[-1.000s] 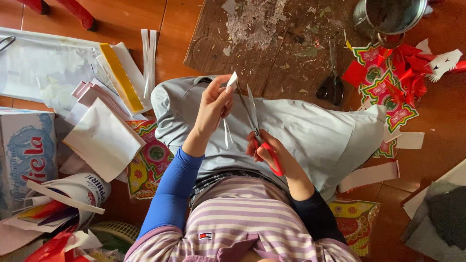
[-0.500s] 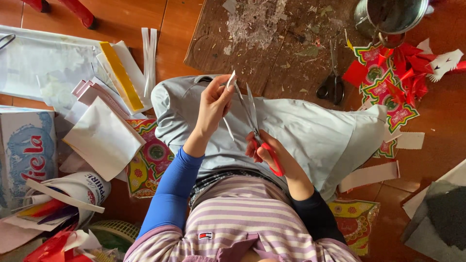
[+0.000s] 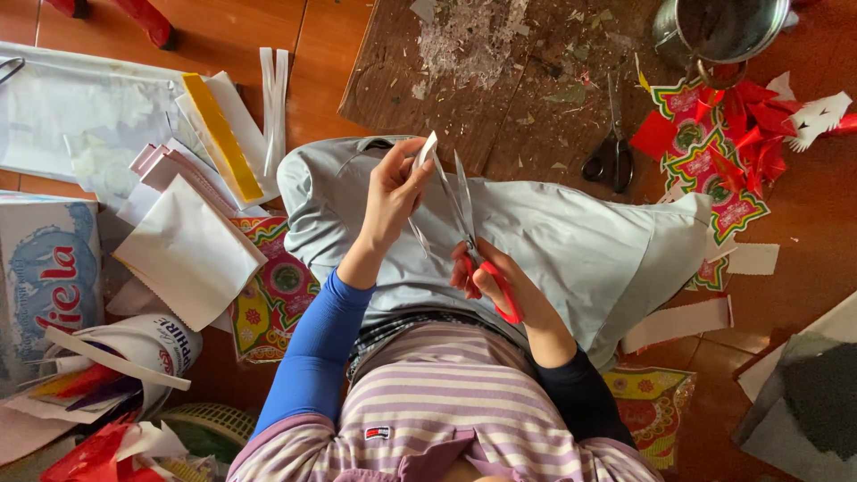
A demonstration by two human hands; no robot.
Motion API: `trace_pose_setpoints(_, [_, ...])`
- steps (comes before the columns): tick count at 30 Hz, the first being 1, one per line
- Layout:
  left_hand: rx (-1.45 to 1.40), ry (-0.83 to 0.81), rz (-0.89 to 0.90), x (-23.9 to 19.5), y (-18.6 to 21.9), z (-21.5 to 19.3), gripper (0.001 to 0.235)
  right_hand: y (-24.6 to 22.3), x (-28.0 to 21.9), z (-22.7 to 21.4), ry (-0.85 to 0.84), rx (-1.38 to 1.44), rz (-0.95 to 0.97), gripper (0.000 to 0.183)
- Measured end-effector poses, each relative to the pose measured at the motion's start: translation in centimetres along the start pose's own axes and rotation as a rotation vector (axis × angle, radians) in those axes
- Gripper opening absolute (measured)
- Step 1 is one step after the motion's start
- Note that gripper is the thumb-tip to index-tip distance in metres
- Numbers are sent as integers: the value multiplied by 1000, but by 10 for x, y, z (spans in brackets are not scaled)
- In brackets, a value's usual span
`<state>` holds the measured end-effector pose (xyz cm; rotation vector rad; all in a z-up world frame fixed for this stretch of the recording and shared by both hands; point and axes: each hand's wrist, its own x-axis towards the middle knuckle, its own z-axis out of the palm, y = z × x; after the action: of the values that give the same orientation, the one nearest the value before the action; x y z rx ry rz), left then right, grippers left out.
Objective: Cutting paper strips of different colors using scissors.
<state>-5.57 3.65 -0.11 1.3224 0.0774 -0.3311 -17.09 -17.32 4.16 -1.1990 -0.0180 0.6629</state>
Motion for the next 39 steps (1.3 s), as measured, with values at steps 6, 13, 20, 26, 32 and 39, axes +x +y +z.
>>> trace_pose_setpoints(6, [24, 2, 18, -2, 3, 1, 31, 3, 0, -1, -16, 14, -1, 80])
trace_pose_setpoints(13, [26, 21, 4, -1, 0, -1, 33, 4, 0, -1, -32, 49, -4, 78])
trace_pose_setpoints(20, [-3, 11, 22, -3, 2, -2, 32, 8, 2, -3, -28, 58, -5, 79])
trace_pose_setpoints(26, [-33, -9, 26, -3, 2, -5, 32, 7, 2, -2, -31, 46, -26, 79])
trace_pose_setpoints(32, [-39, -10, 44, -2, 2, -6, 32, 6, 2, -1, -35, 30, -22, 79])
trace_pose_setpoints(39, [-37, 83, -20, 1, 1, -2, 29, 2, 3, 2, -51, 46, -24, 79])
